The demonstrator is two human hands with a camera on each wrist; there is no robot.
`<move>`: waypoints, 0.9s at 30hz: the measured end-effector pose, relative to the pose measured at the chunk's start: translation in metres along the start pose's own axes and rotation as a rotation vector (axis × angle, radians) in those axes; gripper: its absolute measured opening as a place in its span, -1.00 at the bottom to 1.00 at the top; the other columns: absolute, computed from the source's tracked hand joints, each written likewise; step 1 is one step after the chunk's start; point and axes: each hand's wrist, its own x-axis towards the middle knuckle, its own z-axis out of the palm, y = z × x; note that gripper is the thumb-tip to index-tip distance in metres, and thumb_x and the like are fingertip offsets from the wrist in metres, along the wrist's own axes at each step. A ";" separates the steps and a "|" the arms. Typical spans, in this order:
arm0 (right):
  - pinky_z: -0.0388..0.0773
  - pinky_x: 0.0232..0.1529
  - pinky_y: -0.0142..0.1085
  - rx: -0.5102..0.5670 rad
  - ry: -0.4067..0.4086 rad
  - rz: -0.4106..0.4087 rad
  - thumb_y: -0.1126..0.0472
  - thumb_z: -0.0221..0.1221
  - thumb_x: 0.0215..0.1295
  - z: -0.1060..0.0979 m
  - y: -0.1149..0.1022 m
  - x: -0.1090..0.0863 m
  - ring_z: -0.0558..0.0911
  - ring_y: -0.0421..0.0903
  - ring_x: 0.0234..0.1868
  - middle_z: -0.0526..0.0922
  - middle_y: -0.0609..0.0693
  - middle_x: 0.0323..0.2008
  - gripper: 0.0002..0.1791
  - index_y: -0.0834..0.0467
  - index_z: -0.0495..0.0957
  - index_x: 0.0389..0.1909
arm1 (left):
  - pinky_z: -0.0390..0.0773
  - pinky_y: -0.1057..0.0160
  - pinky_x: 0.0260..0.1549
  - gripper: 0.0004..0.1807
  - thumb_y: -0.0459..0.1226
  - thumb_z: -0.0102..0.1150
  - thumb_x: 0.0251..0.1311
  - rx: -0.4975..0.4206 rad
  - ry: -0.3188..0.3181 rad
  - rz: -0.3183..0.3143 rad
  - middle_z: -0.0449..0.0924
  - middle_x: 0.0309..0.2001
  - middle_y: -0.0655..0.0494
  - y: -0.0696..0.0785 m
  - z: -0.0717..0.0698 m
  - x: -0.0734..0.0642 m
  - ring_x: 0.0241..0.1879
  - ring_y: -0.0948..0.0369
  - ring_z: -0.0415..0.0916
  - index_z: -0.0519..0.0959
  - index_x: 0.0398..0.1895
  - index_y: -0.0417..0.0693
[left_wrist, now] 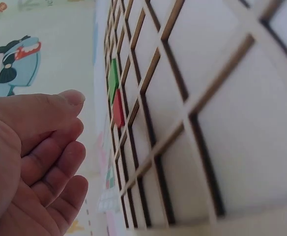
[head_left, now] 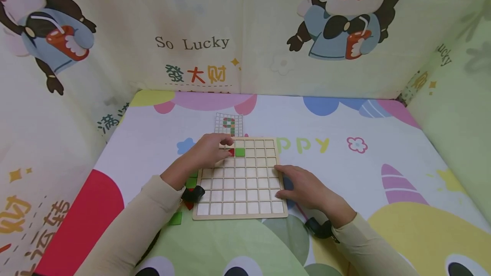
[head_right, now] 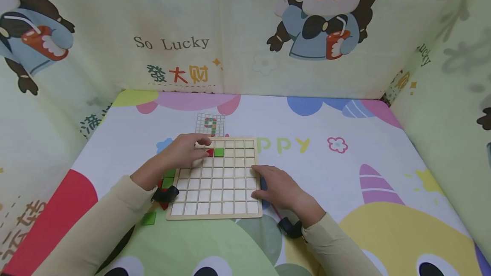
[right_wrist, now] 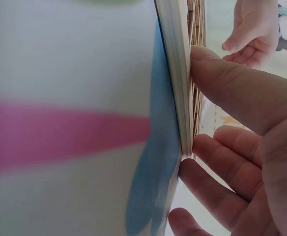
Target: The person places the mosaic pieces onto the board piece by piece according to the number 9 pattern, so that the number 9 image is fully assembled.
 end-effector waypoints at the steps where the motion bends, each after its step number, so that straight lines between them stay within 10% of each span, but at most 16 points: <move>1: 0.41 0.22 0.09 0.003 0.000 -0.002 0.11 0.41 0.19 0.000 0.000 0.000 0.48 0.21 0.27 0.51 0.24 0.24 -0.26 0.33 0.40 0.33 | 0.52 0.00 0.10 -0.67 -0.30 0.22 0.33 -0.004 0.005 -0.008 0.57 0.15 -0.07 -0.001 -0.002 -0.002 0.18 -0.02 0.46 0.57 0.13 -0.15; 27: 0.40 0.23 0.09 -0.003 -0.009 0.012 0.08 0.41 0.20 0.000 0.002 0.001 0.47 0.21 0.27 0.51 0.22 0.24 -0.25 0.30 0.39 0.34 | 0.61 0.02 0.00 -0.56 -0.22 0.29 0.26 0.021 0.022 -0.196 0.52 0.14 -0.13 -0.045 -0.029 -0.039 0.15 -0.07 0.39 0.52 0.19 -0.12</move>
